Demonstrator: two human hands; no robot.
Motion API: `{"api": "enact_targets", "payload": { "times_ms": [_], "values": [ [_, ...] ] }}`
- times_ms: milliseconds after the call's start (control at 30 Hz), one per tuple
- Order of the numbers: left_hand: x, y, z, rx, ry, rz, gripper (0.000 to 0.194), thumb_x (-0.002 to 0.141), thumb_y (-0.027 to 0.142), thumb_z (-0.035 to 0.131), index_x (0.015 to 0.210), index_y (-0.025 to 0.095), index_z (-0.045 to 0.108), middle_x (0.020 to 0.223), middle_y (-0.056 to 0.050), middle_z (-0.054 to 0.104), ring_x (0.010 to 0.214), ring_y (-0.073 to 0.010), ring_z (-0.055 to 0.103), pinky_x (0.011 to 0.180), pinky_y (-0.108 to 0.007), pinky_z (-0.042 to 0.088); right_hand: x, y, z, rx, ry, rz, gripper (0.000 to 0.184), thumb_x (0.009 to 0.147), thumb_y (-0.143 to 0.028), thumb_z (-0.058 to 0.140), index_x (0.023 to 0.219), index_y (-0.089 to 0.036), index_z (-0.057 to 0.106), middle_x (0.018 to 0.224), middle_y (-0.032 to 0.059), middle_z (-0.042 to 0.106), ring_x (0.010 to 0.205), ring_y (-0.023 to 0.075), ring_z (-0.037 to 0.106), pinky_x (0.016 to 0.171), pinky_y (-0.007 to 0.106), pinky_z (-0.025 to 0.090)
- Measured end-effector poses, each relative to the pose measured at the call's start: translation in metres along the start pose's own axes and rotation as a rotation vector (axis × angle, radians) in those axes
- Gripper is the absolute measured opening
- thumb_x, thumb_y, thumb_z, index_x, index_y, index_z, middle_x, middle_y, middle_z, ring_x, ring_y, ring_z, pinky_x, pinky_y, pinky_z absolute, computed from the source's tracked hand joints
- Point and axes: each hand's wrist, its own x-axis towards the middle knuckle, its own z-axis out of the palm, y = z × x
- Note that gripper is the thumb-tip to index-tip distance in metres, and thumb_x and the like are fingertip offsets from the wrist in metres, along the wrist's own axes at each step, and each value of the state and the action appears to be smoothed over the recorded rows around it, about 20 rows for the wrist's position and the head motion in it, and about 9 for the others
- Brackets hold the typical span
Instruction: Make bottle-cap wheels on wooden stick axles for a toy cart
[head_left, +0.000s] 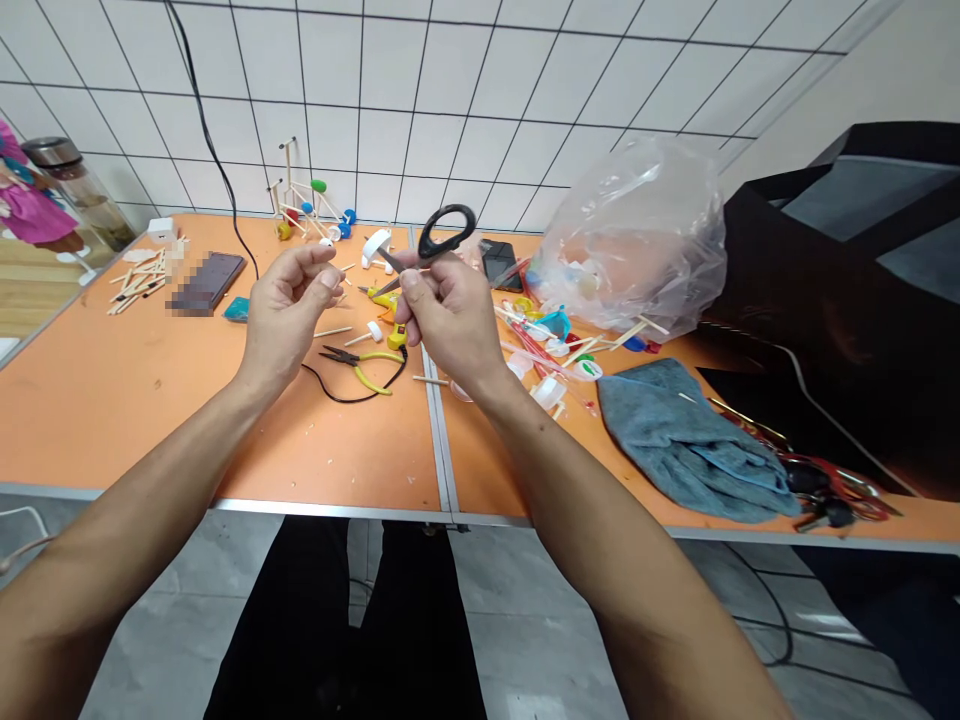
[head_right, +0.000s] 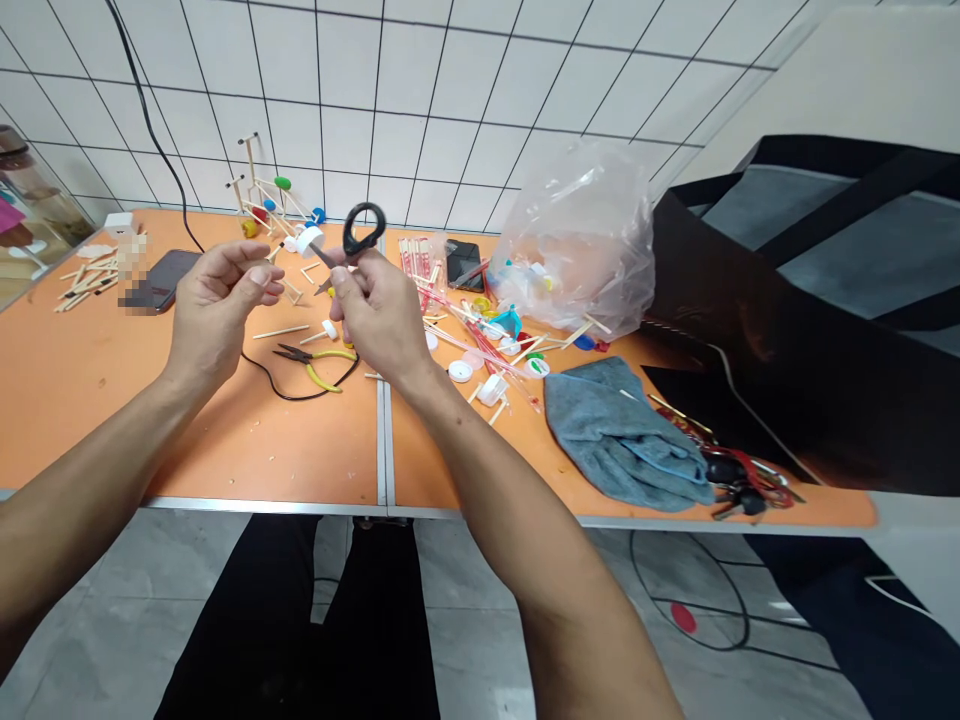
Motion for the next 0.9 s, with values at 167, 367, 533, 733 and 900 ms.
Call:
{"api": "enact_targets", "payload": {
  "times_ms": [167,367,533,733,900],
  "values": [
    [0.010,-0.006,-0.005,-0.061,-0.074,-0.099,0.046,0.086,0.063,0.099,0.104,0.025,0.080,0.092,-0.003,0.083,0.075,-0.0158,0.077,0.068,-0.027,0.065,-0.006,0.000,0.006,-0.235,-0.074,-0.168,0.024,0.115,-0.047,0.068,0.118,-0.025,0.076,0.075,-0.0035,0.069,0.071,0.0171,0.068,0.071,0.029,0.052],
    [0.011,-0.005,-0.005,-0.151,-0.156,-0.223,0.053,0.081,0.068,0.102,0.079,0.023,0.073,0.074,-0.002,0.074,0.062,-0.0131,0.068,0.056,-0.025,0.057,-0.007,0.005,0.007,-0.349,-0.103,-0.193,0.014,0.112,-0.039,0.072,0.108,-0.026,0.074,0.079,-0.0014,0.068,0.076,0.0199,0.067,0.073,0.030,0.047],
    [0.013,-0.006,-0.008,-0.210,-0.182,-0.214,0.051,0.073,0.063,0.109,0.080,0.023,0.077,0.075,-0.002,0.074,0.064,-0.0137,0.069,0.057,-0.026,0.057,-0.007,-0.002,0.011,-0.163,-0.131,-0.059,0.022,0.114,-0.047,0.072,0.104,-0.027,0.072,0.074,-0.0026,0.068,0.067,0.0175,0.066,0.066,0.029,0.050],
    [0.013,-0.003,-0.006,-0.196,-0.177,-0.222,0.049,0.072,0.060,0.110,0.081,0.023,0.080,0.076,-0.002,0.076,0.063,-0.0132,0.068,0.058,-0.026,0.058,-0.007,-0.006,0.012,-0.063,-0.106,0.004,0.033,0.111,-0.058,0.076,0.101,-0.027,0.072,0.072,-0.0032,0.069,0.063,0.0166,0.065,0.061,0.028,0.049],
    [0.013,-0.002,-0.008,-0.159,-0.162,-0.228,0.047,0.078,0.058,0.108,0.081,0.021,0.079,0.074,-0.002,0.074,0.063,-0.0134,0.068,0.056,-0.026,0.055,-0.009,-0.007,0.013,-0.213,-0.083,-0.090,0.015,0.110,-0.042,0.077,0.109,-0.026,0.077,0.075,-0.0022,0.071,0.075,0.0197,0.070,0.070,0.030,0.051]
  ]
}}
